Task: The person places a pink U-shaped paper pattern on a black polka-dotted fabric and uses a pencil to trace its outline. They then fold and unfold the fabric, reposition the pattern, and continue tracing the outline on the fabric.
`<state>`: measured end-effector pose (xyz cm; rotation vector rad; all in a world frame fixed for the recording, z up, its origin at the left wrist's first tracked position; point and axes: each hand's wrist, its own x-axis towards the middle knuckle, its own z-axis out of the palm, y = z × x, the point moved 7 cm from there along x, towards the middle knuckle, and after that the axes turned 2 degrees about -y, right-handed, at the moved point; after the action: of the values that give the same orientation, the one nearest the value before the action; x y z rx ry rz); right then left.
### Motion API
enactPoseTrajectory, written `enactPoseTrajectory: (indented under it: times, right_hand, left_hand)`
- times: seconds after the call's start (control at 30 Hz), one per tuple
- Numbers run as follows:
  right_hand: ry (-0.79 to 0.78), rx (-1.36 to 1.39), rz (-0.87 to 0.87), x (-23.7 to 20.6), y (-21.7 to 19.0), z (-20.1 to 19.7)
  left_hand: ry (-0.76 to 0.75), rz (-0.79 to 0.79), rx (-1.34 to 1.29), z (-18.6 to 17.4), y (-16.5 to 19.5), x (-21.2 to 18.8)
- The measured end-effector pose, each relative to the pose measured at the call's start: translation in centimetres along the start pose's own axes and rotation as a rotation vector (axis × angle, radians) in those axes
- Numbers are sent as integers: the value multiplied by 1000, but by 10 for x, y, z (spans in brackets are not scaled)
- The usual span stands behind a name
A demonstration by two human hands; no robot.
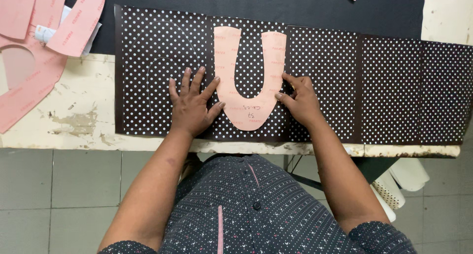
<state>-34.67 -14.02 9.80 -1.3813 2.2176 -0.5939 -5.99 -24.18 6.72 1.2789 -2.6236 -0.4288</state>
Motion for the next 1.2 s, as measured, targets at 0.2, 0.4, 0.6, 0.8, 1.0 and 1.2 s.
enactPoseTrajectory:
  times: [0.2,0.4,0.6,0.8,1.0,1.2]
  right_hand:
    - [-7,-9,-2,1,-2,-1]
    - [-25,-12,48,-1,-1,2]
    - [-10,-12,24,-1,-1,2]
    - [9,-9,-11,-1,1,3]
    - [13,-23,-30,1,6,5]
    - [1,-4,-68,2,4,4]
  left_hand:
    - [-3,-10,-10,-2,0,0]
    - [10,-3,-13,4,-2,-1]
    - [2,-4,-6,8,-4,1]
    - [-5,-10,-20,8,-5,-1]
    - [39,14,-3,7,-4,-1]
    - [32,16,-4,4,-3,-2]
